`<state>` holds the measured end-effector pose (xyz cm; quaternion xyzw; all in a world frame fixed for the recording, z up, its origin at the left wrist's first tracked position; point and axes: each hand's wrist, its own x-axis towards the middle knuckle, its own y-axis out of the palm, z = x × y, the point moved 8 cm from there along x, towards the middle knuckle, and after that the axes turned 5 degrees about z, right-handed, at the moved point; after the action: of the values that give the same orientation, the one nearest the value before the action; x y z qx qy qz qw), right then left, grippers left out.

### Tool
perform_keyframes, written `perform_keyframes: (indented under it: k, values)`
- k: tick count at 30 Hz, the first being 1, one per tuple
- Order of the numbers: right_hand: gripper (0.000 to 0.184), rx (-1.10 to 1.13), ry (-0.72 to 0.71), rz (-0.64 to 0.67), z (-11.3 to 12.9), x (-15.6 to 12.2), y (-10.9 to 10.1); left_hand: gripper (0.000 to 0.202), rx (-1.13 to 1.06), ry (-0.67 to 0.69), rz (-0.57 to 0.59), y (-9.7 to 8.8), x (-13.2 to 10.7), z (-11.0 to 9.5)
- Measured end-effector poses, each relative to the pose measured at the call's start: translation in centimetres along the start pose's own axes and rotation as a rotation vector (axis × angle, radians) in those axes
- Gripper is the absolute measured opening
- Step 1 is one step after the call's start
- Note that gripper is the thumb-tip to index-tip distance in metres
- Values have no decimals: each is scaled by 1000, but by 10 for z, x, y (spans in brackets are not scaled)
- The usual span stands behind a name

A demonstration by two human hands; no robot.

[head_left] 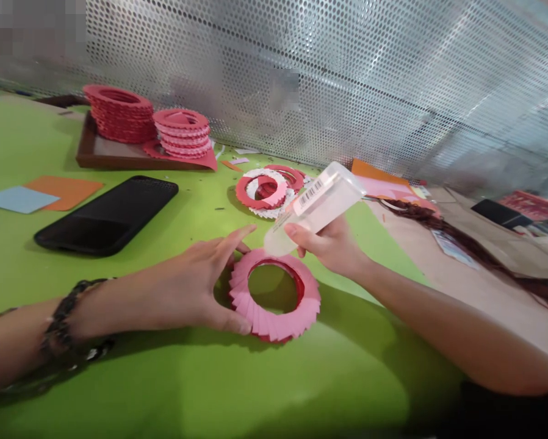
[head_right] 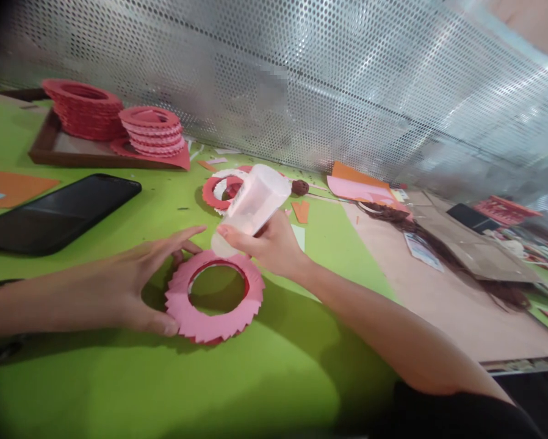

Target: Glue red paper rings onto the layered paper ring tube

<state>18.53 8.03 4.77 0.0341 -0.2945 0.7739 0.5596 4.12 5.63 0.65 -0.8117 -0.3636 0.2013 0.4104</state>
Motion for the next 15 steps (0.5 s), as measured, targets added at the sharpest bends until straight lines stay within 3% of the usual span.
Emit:
perform_keyframes:
  k: [3, 5, 11, 15]
  values:
    - [42, -30, -12, -23, 0, -5, -8, 88, -42, -47, 96, 8, 0, 5]
    - [41, -34, -24, -44, 2, -9, -14, 87, -52, -55, 99, 9, 1, 7]
    - [48, -24, -16, -128, 10, -11, -22, 96, 23, -6, 17, 12, 1, 1]
    - [52, -23, -57, -126, 15, -6, -9, 92, 58, 12, -28, 13, -2, -6]
